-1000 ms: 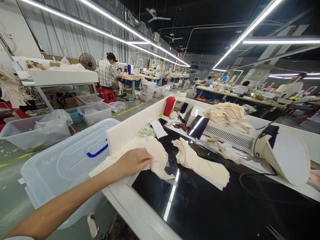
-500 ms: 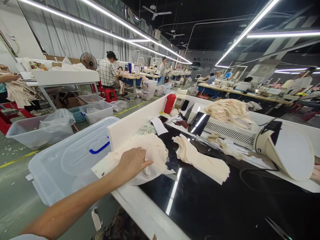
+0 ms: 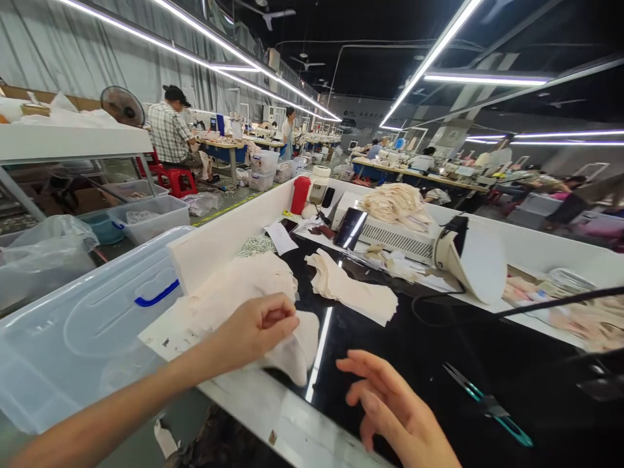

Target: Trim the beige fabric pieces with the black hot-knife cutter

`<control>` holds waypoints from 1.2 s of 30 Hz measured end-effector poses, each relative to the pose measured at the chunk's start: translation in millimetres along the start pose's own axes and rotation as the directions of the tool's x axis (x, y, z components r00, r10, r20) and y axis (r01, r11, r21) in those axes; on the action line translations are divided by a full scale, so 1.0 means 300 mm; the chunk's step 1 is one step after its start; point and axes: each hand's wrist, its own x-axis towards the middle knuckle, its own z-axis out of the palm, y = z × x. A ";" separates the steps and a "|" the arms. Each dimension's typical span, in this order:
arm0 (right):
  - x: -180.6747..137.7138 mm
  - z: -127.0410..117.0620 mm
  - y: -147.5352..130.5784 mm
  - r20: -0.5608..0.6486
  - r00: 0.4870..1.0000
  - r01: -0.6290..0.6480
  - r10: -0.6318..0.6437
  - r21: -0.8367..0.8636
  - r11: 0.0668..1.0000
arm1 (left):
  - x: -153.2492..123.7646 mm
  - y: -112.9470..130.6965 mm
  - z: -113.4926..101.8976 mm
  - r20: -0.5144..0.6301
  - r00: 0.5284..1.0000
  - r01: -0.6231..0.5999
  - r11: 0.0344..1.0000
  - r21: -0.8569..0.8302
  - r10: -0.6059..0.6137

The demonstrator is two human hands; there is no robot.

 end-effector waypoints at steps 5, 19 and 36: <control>0.042 0.039 0.044 0.410 0.902 -0.190 0.137 0.091 0.978 | 0.008 0.033 0.096 0.151 0.989 0.004 0.996 -0.087 0.009; 0.038 0.043 0.152 0.369 0.924 -0.133 0.096 0.076 0.988 | 0.061 -0.031 0.166 0.260 0.957 0.176 0.971 -0.160 -0.131; 0.028 0.004 0.124 -0.021 0.995 -0.081 0.096 0.380 0.921 | 0.054 -0.009 0.213 0.431 0.897 0.110 0.994 -0.010 -0.095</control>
